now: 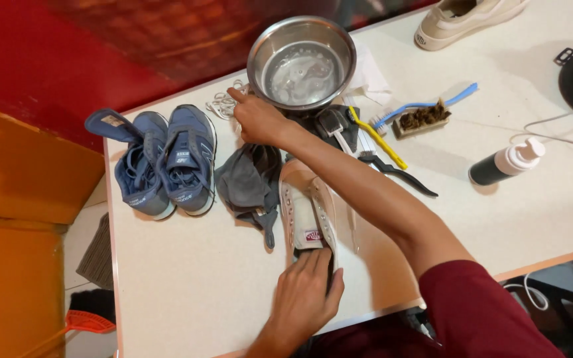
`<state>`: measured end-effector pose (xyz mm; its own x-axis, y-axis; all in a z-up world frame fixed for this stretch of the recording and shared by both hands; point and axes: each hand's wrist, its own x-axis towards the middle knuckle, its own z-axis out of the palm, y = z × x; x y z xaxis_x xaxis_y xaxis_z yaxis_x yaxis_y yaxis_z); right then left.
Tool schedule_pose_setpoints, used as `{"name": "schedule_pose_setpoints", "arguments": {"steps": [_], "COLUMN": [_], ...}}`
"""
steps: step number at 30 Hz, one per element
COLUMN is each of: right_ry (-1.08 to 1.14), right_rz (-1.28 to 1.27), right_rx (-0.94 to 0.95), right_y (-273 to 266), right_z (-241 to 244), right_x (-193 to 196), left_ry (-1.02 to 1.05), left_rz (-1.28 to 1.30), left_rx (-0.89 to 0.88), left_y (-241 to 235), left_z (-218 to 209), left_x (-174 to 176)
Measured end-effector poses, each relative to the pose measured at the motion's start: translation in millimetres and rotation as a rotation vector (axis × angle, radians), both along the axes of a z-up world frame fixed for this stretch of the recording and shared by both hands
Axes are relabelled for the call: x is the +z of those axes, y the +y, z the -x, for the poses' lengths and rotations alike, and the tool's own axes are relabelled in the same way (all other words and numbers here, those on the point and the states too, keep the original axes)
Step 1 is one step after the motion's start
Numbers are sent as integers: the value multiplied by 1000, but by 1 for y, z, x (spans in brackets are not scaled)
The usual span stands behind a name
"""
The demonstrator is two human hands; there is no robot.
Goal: The person cleans a beige sneaker by wiping it with a cloth, applying foam, and scrubbing with a yellow brush. They then wipe the shoe again and proceed to lace it with white shoelaces.
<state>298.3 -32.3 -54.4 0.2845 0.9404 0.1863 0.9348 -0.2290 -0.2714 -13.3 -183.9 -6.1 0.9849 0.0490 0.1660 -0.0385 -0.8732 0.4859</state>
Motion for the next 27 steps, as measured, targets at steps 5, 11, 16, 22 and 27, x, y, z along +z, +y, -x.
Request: {"name": "schedule_pose_setpoints", "arguments": {"steps": [5,11,16,22,27], "right_ry": [-120,-115,-17,223,695], "right_rz": [320,428,-202,-776,-644], "right_rx": [-180,-210,-45,508,455], "right_y": [64,56,-14,-145,-201], "right_z": [-13,-15,14,101,126], "right_x": [-53,-19,130,252,250], "left_ry": [-248,-287,-368,-710,-646], "left_rz": [301,401,311,137,480], "left_rx": [135,354,374,476,235], "left_y": [10,40,63,75,108], "left_z": [33,59,54,-2,-82], "left_x": [30,21,43,96,103]}}
